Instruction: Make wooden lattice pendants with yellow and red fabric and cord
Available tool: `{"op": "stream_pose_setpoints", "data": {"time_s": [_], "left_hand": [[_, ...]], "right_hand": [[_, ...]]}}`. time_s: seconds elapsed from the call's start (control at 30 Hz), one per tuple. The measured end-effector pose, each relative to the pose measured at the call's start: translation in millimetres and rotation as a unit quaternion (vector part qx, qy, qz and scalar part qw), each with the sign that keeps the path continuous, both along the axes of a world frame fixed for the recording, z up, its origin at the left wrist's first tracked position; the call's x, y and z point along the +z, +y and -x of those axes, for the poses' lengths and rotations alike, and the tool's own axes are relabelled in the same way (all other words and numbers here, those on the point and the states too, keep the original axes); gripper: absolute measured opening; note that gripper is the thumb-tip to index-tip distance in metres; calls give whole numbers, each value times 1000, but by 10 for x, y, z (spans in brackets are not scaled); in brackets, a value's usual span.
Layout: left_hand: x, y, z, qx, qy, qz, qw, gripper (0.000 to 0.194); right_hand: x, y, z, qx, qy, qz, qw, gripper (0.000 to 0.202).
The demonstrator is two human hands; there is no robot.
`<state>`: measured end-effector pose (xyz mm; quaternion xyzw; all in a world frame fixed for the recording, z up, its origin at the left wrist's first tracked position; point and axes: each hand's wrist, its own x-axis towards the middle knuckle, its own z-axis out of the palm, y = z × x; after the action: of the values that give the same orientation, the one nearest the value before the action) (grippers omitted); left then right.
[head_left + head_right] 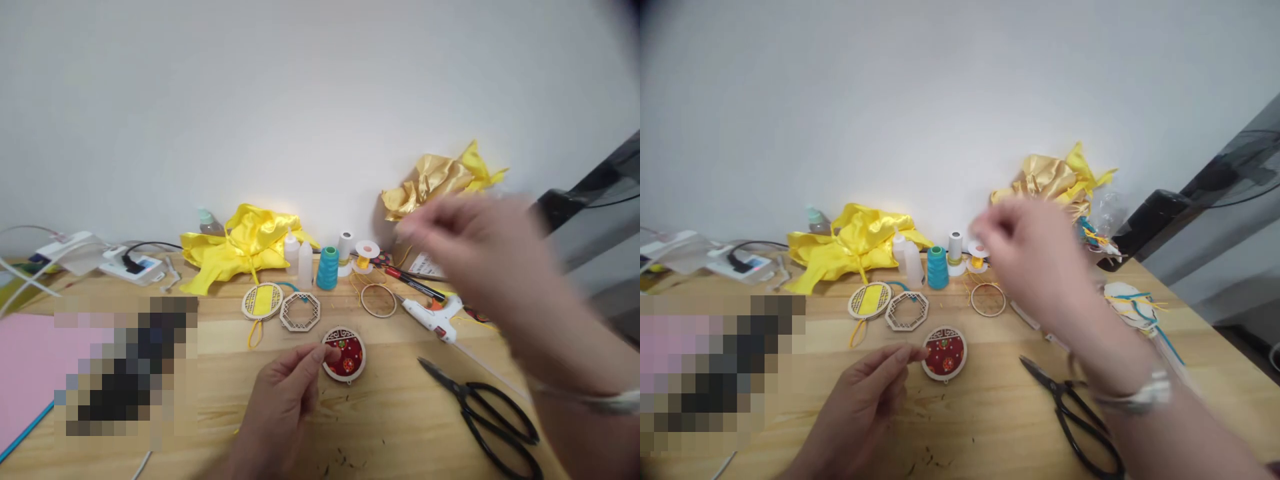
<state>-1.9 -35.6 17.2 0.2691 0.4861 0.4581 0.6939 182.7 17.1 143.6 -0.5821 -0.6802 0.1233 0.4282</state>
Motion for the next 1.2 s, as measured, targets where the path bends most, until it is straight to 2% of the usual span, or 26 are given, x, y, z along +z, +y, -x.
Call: {"op": "stream_pose_setpoints", "data": {"time_s": [0.07,0.13,0.17,0.2,0.27,0.33,0.43,0.63,0.77,0.9,1.1,1.2], "left_hand": [[21,35,-54,9,-23,17,1000,35],[12,63,-99,12,-36,30,999,33],[-4,75,-115,13,-42,34,998,32],[-24,84,-128,10,-49,35,998,31],[-66,98,-140,14,-57,40,998,30],[-95,106,-142,32,-57,46,997,29],[-107,107,-147,50,-65,48,995,28],[-135,98,-190,-3,-84,50,995,23],[-169,113,-184,-27,-104,47,993,20],[-206,128,-142,-32,-136,65,988,20],[-232,147,-88,-23,-146,66,987,22],[-227,152,-80,-6,-146,65,987,22]], "right_hand": [[-325,-101,119,24,-26,68,997,14],[-678,-170,243,46,-10,129,990,14],[-825,-192,290,36,9,146,989,14],[-936,-204,320,32,15,144,989,14],[-1049,-197,325,16,-12,121,992,13],[-1054,-153,276,0,-48,99,994,12],[-1019,-71,195,-4,-51,111,992,11],[-1107,-119,255,6,-62,144,988,12],[-1175,-332,364,33,-174,50,983,16],[-1235,-504,438,102,-268,-42,957,16],[-1287,-557,459,117,-280,-59,951,17],[-1318,-570,449,115,-260,-34,958,16]]}}
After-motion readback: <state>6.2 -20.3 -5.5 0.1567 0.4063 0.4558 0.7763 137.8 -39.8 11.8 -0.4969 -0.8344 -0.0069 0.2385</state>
